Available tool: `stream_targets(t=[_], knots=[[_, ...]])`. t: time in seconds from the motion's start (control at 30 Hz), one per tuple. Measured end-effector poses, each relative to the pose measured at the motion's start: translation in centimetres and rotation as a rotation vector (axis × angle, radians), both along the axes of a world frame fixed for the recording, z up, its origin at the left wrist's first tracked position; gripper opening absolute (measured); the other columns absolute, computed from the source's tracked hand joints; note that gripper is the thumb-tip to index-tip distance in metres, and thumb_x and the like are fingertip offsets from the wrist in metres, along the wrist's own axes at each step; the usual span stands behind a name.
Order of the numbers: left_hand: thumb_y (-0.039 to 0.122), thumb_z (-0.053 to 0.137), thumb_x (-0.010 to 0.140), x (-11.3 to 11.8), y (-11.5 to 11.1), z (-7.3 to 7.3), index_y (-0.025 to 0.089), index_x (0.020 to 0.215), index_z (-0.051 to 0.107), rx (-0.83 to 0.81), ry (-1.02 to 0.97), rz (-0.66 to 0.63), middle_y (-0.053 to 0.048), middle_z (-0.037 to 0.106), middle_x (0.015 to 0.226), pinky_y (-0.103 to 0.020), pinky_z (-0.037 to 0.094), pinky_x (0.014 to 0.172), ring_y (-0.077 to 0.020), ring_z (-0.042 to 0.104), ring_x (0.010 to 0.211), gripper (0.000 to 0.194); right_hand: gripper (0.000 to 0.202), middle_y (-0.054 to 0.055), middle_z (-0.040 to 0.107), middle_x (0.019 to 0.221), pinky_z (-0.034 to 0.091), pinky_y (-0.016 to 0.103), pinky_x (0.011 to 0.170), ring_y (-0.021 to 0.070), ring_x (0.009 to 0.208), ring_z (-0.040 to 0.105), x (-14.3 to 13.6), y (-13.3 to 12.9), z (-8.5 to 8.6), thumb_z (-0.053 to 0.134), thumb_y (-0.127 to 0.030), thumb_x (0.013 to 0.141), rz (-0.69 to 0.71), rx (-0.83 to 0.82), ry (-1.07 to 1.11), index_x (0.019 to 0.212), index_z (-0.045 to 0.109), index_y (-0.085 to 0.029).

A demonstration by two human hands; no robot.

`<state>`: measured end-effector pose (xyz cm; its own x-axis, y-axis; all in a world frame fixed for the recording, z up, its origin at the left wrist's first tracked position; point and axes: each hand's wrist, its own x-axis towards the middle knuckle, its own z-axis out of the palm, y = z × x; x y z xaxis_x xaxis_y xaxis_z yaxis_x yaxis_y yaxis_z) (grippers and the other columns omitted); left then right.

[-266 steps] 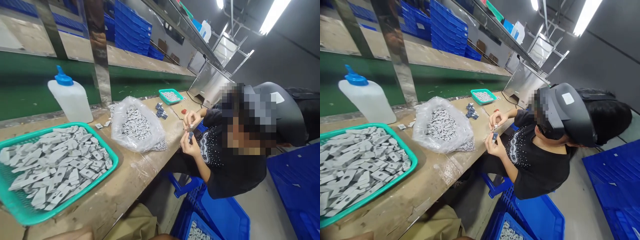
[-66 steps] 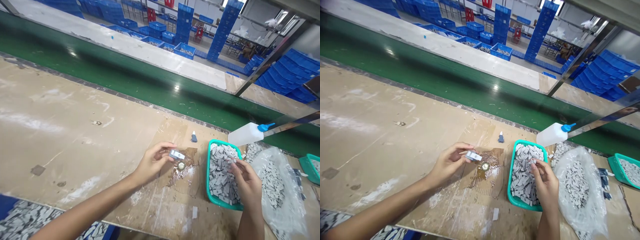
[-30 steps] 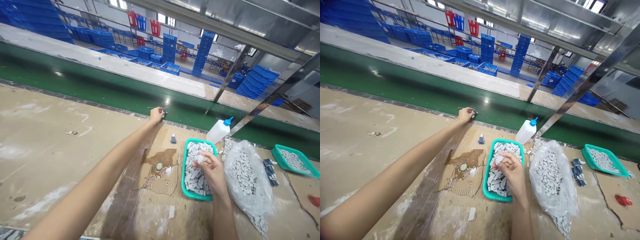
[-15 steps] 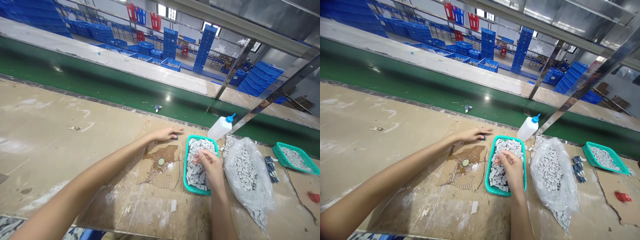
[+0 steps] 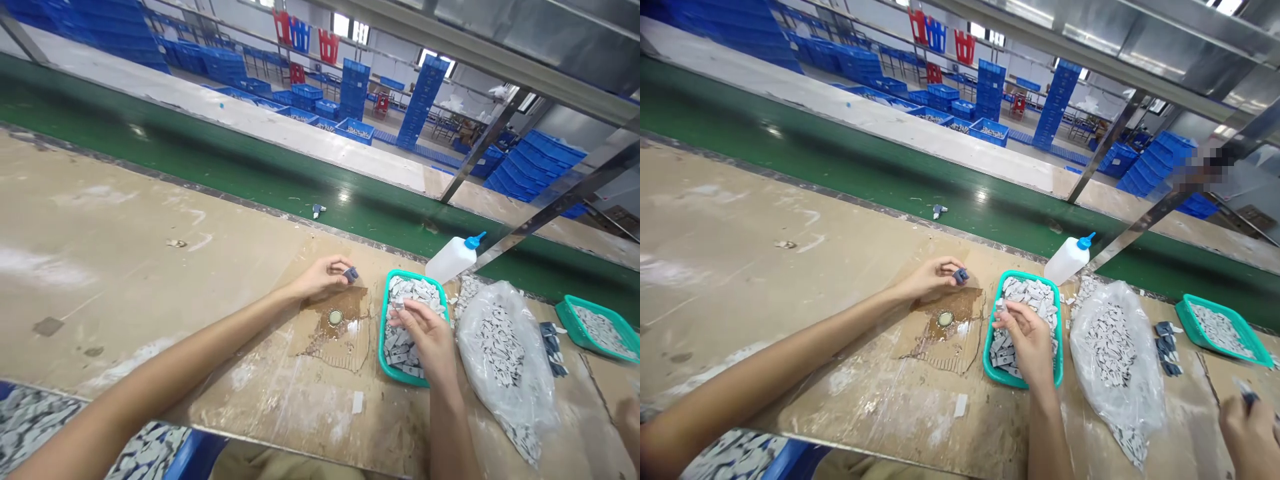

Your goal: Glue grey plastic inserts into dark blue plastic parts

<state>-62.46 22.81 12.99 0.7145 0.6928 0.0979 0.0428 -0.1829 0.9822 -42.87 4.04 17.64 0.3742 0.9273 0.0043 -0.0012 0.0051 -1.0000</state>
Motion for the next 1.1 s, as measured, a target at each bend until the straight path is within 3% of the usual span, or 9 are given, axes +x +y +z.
stream_targets(t=[0.13, 0.27, 0.4, 0.53, 0.67, 0.83, 1.1], knots=[[0.028, 0.081, 0.064, -2.3, -3.2, 0.9, 0.015, 0.087, 0.062, -0.291, -0.164, -0.009, -0.009, 0.074, 0.094, -0.031, 0.049, 0.087, -0.0185, 0.068, 0.092, 0.032, 0.025, 0.003, 0.075, 0.078, 0.059, 0.031, 0.068, 0.0183, 0.068, 0.071, -1.8, -0.2, -0.2, 0.072, -0.037, 0.081, 0.077, -0.012, -0.086, 0.1, 0.072, -0.021], [0.029, 0.083, 0.063, -3.8, -4.9, 1.9, 0.015, 0.086, 0.064, -0.37, -0.21, 0.026, -0.01, 0.074, 0.1, -0.031, 0.05, 0.086, -0.0187, 0.068, 0.095, 0.033, 0.033, 0.004, 0.074, 0.09, 0.061, 0.032, 0.074, 0.0182, 0.078, 0.072, -3.7, 0.0, -0.6, 0.068, -0.034, 0.086, 0.181, -0.035, -0.125, 0.116, 0.065, -0.023], [0.031, 0.084, 0.064, -4.4, -5.2, 2.3, 0.014, 0.086, 0.066, -0.414, -0.24, 0.128, -0.009, 0.074, 0.096, -0.03, 0.052, 0.08, -0.0166, 0.068, 0.085, 0.033, 0.027, 0.003, 0.073, 0.091, 0.062, 0.033, 0.076, 0.0184, 0.082, 0.073, -4.8, 0.2, -1.2, 0.064, -0.032, 0.089, 0.207, -0.026, -0.209, 0.114, 0.06, -0.023], [0.029, 0.085, 0.061, -4.6, -4.7, 2.3, 0.013, 0.085, 0.068, -0.429, -0.303, 0.207, -0.007, 0.074, 0.089, -0.031, 0.053, 0.081, -0.0159, 0.068, 0.082, 0.033, 0.021, 0.005, 0.075, 0.098, 0.062, 0.03, 0.074, 0.0172, 0.078, 0.073, -5.5, 0.5, -1.5, 0.061, -0.027, 0.091, 0.172, 0.034, -0.633, 0.111, 0.066, -0.022], [0.029, 0.085, 0.061, -4.8, -3.9, 1.8, 0.012, 0.086, 0.07, -0.377, -0.326, 0.243, -0.007, 0.073, 0.085, -0.032, 0.053, 0.079, -0.0146, 0.067, 0.076, 0.034, 0.016, 0.006, 0.076, 0.098, 0.059, 0.027, 0.078, 0.0164, 0.082, 0.072, -6.1, 1.0, -1.6, 0.061, -0.018, 0.091, 0.184, 0.256, -1.101, 0.105, 0.07, -0.018], [0.027, 0.083, 0.064, -4.6, -4.1, 1.5, 0.01, 0.089, 0.071, -0.317, -0.318, 0.277, -0.007, 0.072, 0.087, -0.029, 0.052, 0.076, -0.0143, 0.067, 0.077, 0.033, 0.019, 0.006, 0.076, 0.094, 0.057, 0.024, 0.075, 0.0149, 0.081, 0.072, -6.5, 1.7, -2.0, 0.059, -0.011, 0.091, 0.27, 0.32, -1.306, 0.106, 0.07, -0.016], [0.024, 0.079, 0.069, -4.8, -5.0, 2.6, 0.012, 0.089, 0.071, -0.334, -0.332, 0.248, -0.004, 0.069, 0.083, -0.027, 0.05, 0.072, -0.0135, 0.065, 0.077, 0.025, 0.024, 0.004, 0.076, 0.084, 0.054, 0.02, 0.067, 0.0114, 0.07, 0.07, -6.7, 2.2, -2.4, 0.058, -0.01, 0.091, 0.269, 0.317, -1.481, 0.11, 0.071, -0.017]])
